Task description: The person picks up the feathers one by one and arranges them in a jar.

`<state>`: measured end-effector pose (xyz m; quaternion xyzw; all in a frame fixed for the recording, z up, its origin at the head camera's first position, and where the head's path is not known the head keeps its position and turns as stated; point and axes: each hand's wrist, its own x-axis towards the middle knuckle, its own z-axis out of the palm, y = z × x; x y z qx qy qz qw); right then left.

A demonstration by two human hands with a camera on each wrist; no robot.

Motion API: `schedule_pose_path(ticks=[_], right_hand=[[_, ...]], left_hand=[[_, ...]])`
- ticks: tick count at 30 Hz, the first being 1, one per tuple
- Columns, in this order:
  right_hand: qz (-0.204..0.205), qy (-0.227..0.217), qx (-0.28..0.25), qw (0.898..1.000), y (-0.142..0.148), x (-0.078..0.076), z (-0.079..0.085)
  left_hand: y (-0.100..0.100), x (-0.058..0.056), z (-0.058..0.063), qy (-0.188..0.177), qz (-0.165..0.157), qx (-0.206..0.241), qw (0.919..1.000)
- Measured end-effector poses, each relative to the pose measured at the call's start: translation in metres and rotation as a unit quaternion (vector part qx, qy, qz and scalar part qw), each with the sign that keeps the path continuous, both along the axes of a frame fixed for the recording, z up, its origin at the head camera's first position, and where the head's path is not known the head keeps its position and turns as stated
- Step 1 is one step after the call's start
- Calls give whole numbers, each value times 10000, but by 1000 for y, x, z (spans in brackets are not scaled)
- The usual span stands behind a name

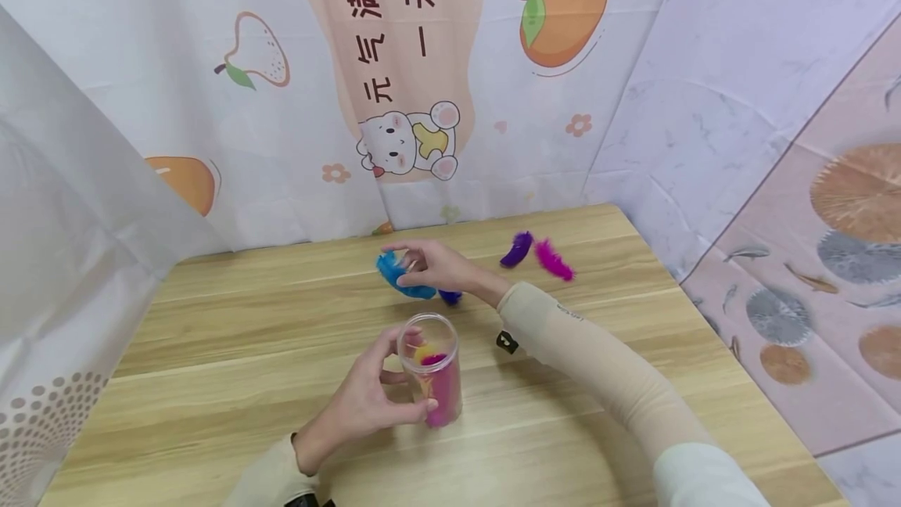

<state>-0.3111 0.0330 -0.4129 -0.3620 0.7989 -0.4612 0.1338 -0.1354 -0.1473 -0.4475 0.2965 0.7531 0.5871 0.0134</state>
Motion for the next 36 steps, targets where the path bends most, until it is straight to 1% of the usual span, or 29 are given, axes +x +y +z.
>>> schedule_pose_path(ticks=[12, 16, 22, 27, 32, 36], right_hand=[[-28, -295, -197, 9994, 3, 3, 5], [-7, -421, -352, 9985, 4, 6, 10], [223, -455, -525, 9973, 5, 7, 16], [205, -570, -545, 9967, 9, 10, 18], [247, -541, -664, 9960, 12, 12, 23], [246, -564, -604, 9963, 14, 14, 24]], left_hand=[[1, 0, 1, -26, -43, 13, 10000], [0, 0, 1, -13, -45, -13, 10000], [-1, 0, 1, 12, 37, 3, 10000], [1, -1, 1, 18, -31, 22, 10000], [0, -2, 0, 28, 12, -27, 10000], [-2, -1, -2, 34, 30, -136, 9999]])
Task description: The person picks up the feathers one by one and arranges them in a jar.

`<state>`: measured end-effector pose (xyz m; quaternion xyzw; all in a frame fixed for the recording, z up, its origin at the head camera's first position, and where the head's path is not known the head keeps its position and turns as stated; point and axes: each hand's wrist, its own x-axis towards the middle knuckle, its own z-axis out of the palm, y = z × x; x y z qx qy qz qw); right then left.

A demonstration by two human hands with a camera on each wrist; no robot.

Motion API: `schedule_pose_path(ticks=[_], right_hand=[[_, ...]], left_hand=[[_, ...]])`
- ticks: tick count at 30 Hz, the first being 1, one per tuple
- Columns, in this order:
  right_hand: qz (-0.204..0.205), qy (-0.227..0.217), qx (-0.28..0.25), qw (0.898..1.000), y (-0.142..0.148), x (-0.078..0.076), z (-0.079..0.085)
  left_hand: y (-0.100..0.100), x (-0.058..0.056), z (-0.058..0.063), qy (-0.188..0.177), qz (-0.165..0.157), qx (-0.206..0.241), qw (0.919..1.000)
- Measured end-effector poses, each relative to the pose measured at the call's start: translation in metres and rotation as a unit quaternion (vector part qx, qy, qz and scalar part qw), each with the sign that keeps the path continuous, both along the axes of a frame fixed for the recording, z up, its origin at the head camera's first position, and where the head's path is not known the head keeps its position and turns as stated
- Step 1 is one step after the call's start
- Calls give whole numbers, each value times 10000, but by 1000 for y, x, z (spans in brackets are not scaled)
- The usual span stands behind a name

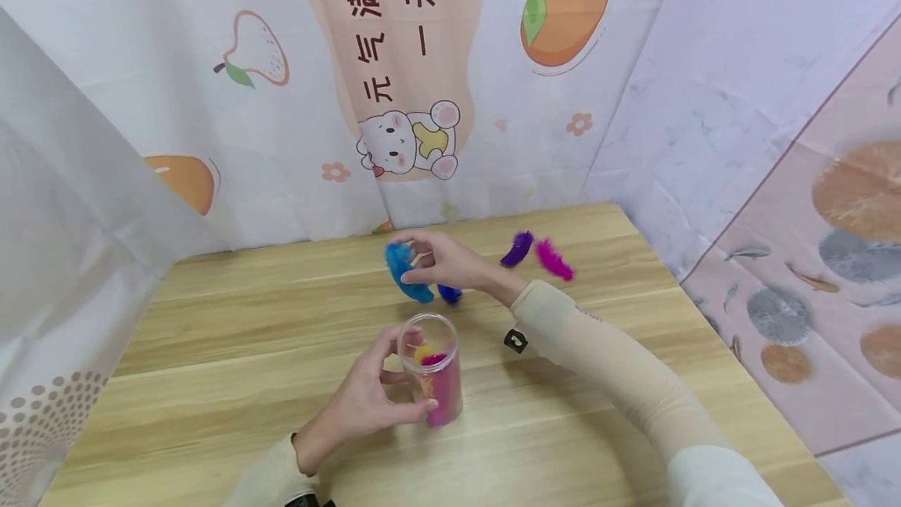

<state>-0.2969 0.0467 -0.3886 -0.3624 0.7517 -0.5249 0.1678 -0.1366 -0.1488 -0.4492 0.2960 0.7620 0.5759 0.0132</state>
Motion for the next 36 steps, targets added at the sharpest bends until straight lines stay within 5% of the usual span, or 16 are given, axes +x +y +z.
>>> schedule_pose_path(ticks=[26, 36], right_hand=[[55, 190, 51, 9998, 7, 6, 7], [214, -241, -246, 9992, 9, 9, 12]], left_hand=[[0, 0, 2, -97, -103, 65, 9999], [-3, 1, 1, -189, -55, -16, 9998]])
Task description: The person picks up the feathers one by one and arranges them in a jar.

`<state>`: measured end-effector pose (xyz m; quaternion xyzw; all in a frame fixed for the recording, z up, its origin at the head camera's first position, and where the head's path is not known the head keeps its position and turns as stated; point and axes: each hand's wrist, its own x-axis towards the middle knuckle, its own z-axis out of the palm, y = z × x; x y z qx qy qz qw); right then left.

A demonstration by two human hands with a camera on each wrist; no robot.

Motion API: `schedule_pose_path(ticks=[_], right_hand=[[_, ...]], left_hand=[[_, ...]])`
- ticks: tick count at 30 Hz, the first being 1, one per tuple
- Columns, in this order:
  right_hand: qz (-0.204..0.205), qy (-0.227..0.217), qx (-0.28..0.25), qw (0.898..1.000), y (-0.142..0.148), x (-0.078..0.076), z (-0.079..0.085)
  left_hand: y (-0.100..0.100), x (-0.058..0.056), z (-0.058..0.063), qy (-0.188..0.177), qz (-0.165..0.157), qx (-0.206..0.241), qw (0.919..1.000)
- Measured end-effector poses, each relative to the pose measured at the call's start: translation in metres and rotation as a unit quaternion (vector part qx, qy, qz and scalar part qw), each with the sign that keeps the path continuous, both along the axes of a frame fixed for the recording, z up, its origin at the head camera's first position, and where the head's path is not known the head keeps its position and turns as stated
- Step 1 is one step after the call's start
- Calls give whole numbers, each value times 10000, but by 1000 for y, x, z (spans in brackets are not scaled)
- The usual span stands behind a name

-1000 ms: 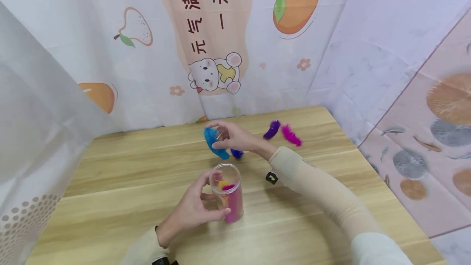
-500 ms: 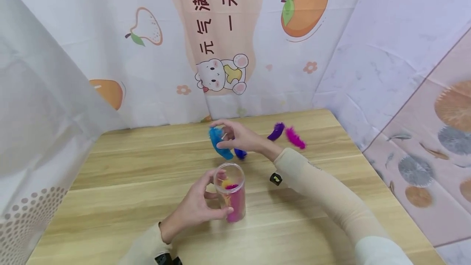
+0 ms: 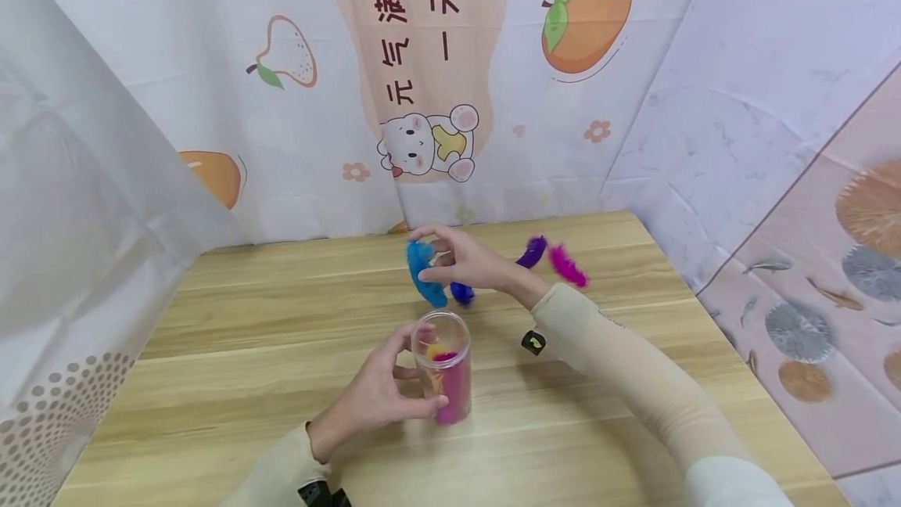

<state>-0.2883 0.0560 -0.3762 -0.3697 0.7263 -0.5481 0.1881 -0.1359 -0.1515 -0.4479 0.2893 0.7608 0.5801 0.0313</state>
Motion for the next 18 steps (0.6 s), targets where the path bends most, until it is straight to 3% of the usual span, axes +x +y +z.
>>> schedule_pose_path(ticks=[18], right_hand=[[43, -170, -32, 9998, 8, 5, 8]], left_hand=[[1, -1, 1, -76, 51, -115, 9999]])
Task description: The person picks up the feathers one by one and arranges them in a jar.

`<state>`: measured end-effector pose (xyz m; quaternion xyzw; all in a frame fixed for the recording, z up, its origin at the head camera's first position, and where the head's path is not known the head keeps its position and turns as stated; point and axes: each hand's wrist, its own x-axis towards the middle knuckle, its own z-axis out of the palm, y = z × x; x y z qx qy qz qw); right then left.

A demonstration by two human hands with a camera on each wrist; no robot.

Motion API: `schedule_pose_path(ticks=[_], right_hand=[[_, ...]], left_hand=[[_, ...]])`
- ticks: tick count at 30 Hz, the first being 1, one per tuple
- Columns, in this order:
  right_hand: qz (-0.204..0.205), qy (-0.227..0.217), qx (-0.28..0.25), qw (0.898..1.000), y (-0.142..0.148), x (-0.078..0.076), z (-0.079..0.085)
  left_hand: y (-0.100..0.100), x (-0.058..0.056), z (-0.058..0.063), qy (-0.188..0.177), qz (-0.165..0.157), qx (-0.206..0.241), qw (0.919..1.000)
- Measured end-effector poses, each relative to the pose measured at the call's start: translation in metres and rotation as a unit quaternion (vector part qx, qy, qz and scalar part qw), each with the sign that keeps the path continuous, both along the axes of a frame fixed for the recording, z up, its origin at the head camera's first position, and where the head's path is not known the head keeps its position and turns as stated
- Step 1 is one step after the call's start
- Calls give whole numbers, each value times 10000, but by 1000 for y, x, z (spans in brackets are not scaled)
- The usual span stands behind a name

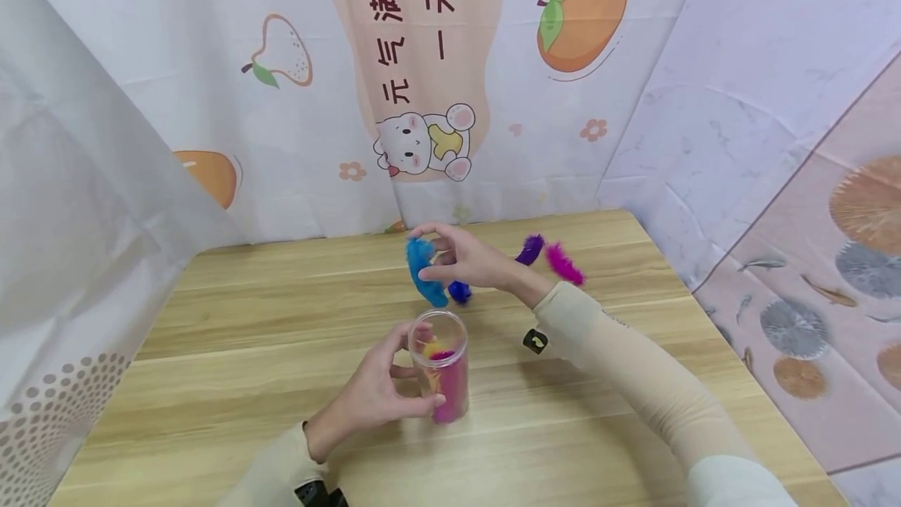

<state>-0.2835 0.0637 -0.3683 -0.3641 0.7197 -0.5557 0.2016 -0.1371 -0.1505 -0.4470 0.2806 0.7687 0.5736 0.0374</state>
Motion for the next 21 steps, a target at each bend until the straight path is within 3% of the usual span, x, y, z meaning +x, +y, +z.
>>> schedule_pose_path(ticks=[21], right_hand=[[-8, 317, -40, 9995, 10, 7, 7]], left_hand=[[-2, 0, -2, 105, -94, 157, 9998]])
